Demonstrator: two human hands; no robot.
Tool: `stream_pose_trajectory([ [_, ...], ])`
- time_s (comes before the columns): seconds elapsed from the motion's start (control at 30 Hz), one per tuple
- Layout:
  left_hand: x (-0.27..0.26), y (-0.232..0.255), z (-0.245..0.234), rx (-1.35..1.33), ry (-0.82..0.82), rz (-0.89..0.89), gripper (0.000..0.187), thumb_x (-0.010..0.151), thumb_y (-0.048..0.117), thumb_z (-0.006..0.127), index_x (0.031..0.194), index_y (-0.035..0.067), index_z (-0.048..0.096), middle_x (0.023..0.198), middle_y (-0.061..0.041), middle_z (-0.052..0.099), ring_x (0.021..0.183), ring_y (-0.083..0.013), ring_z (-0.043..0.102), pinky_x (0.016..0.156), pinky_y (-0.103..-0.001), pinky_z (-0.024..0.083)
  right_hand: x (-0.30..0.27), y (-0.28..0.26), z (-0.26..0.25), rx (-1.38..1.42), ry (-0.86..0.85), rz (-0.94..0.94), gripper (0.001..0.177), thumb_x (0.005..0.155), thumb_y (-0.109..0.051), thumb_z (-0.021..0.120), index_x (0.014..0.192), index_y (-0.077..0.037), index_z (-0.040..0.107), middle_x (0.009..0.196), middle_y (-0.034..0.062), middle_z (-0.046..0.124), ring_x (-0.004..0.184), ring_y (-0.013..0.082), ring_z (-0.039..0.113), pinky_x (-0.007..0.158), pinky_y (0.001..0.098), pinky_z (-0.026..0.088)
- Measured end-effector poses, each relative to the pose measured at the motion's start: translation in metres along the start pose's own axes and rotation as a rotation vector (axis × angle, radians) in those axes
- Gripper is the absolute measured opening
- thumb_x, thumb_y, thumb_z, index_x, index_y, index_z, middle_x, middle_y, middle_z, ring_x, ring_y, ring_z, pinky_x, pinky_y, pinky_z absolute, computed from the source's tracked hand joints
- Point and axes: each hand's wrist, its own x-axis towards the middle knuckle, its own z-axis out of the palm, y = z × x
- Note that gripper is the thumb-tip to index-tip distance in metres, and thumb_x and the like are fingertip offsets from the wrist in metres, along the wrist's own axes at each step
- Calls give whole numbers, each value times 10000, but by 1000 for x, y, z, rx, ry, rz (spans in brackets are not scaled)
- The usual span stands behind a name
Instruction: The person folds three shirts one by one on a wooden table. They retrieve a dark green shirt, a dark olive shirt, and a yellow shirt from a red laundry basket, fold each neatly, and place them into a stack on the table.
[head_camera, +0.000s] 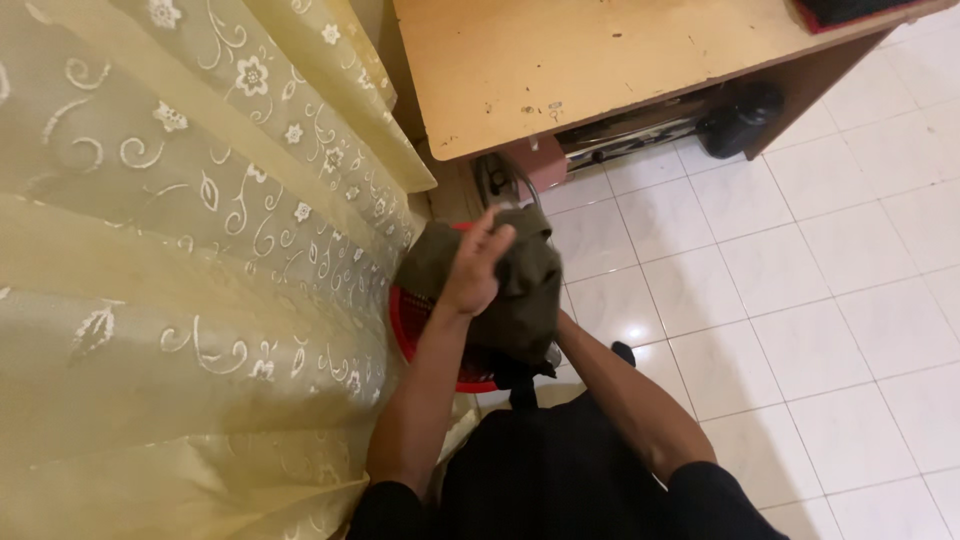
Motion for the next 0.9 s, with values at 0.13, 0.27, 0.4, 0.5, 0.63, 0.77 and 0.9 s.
stream_pose_trajectory([
  [0.13, -3, -7, 8, 953, 141, 351, 475, 998, 458, 703, 1222, 53, 597, 1199, -162, 649, 1104, -306, 662, 981, -408, 542, -2, -38, -15, 129, 58, 112, 724, 1016, -255, 648, 1614, -59, 290, 1617, 141, 379, 1460, 254, 420, 1225, 399, 367],
  [0.27, -8, -19, -5, 1395, 217, 475, 813, 733, 536, 790, 1340, 51, 548, 1361, -221, 524, 1253, -427, 511, 1038, -565, 383, -5, -94, -38, 136, 112, 126, 713, 1016, -271, 631, 1610, -60, 298, 1613, 142, 387, 1456, 260, 425, 1222, 404, 370],
  [0.4, 5, -49, -19, 1158, 156, 306, 983, 753, 428, 846, 1495, -23, 385, 1441, -305, 444, 1269, -496, 446, 988, -577, 367, -2, -148, -59, 120, 131, 119, 702, 1017, -286, 613, 1606, -61, 306, 1609, 143, 394, 1452, 266, 430, 1219, 410, 373],
  [0.5, 34, -78, -12, 984, 118, 78, 532, 890, 246, 749, 1340, 20, 576, 1217, -254, 647, 1100, -400, 653, 917, -468, 507, 12, -186, -73, 106, 108, 98, 695, 1017, -298, 600, 1603, -61, 312, 1606, 143, 400, 1448, 270, 434, 1217, 414, 376],
  [0.63, 69, -104, 29, 990, 141, 205, 223, 988, 20, 562, 1187, 5, 662, 1016, -260, 697, 954, -390, 698, 805, -373, 546, 20, -230, -96, 111, 110, 71, 687, 1018, -314, 583, 1599, -62, 320, 1601, 144, 407, 1444, 276, 439, 1214, 419, 379],
  [0.77, 103, -93, 86, 861, 281, 244, 243, 910, -37, 506, 1118, -19, 631, 958, -238, 684, 925, -295, 690, 805, -354, 539, 45, -280, -122, 112, 121, 18, 679, 1018, -330, 565, 1595, -62, 328, 1597, 145, 414, 1440, 282, 444, 1211, 425, 383],
  [0.9, 126, -82, 123, 687, 321, 276, 243, 932, -23, 508, 1152, -31, 610, 962, -181, 696, 923, -175, 642, 831, -316, 509, 52, -308, -148, 119, 145, 3, 673, 1019, -346, 548, 1591, -63, 336, 1593, 146, 421, 1436, 288, 449, 1208, 430, 386],
])
